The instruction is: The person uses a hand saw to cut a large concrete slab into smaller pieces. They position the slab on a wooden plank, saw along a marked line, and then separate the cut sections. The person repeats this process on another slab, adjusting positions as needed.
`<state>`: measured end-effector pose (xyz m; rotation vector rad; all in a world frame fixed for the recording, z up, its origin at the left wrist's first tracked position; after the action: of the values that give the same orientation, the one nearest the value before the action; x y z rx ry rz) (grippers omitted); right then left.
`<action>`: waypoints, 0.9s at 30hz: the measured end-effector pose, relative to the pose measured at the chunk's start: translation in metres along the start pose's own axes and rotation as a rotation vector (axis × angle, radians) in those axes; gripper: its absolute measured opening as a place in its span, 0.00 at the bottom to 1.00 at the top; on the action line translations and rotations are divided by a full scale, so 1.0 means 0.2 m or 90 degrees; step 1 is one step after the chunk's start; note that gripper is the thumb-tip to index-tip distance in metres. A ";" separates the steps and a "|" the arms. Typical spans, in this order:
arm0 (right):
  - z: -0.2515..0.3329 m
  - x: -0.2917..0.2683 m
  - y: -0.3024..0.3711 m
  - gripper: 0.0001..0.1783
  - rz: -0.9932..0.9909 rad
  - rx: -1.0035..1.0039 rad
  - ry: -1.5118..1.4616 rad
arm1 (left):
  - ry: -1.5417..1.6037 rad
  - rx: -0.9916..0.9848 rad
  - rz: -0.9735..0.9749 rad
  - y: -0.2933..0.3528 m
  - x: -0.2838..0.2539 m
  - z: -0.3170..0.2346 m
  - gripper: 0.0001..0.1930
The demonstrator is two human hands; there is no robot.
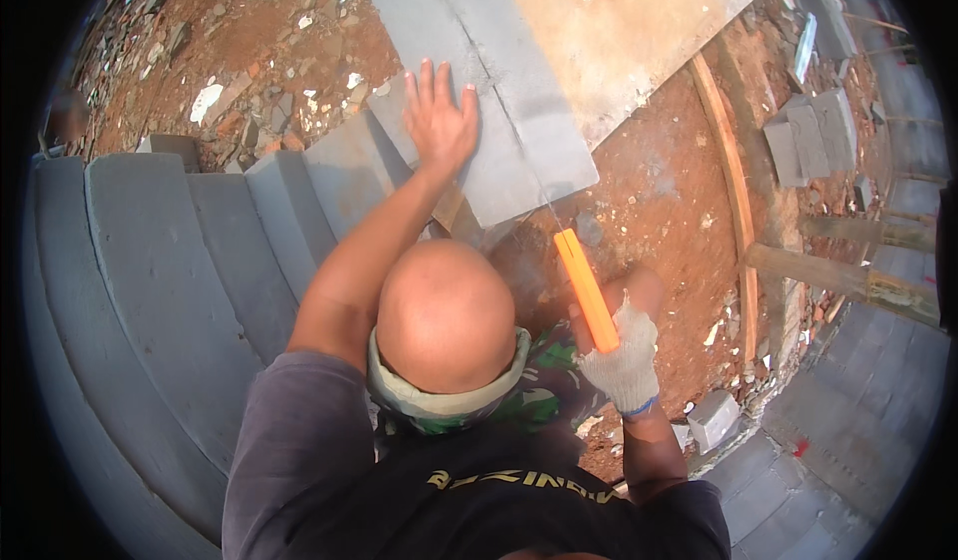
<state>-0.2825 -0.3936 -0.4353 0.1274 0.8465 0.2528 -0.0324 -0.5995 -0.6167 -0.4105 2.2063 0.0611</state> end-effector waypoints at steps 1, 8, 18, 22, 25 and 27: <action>-0.04 0.04 -0.06 0.08 -0.015 -0.013 -0.029 | -0.002 0.017 -0.011 0.01 -0.03 -0.08 0.30; -0.15 0.24 -0.46 0.09 -0.092 -0.024 -0.075 | -0.007 0.031 -0.023 -0.01 0.01 -0.09 0.31; -0.20 0.25 -0.23 0.07 -0.033 0.001 -0.128 | 0.026 0.035 -0.040 -0.01 0.00 -0.05 0.32; -0.22 0.32 -0.48 0.06 -0.062 0.007 -0.114 | 0.005 0.030 -0.014 -0.01 0.02 -0.06 0.35; -0.16 0.26 -0.27 0.05 -0.055 0.023 -0.111 | -0.029 0.038 -0.044 0.00 -0.05 -0.07 0.34; -0.16 0.19 -0.05 0.05 -0.053 -0.012 -0.083 | -0.002 0.055 -0.068 -0.01 -0.06 -0.06 0.31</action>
<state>-0.2802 -0.3925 -0.4864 0.0894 0.7182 0.1731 -0.0339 -0.5997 -0.5991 -0.4788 2.1720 -0.0903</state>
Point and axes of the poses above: each hand's wrist, its own y-axis away from the middle knuckle, its own x-axis out of the palm, z = x × y, the point moved 8 cm from there along -y, towards the middle knuckle, and after that the axes turned 6 degrees about z, right-handed, at the moved point
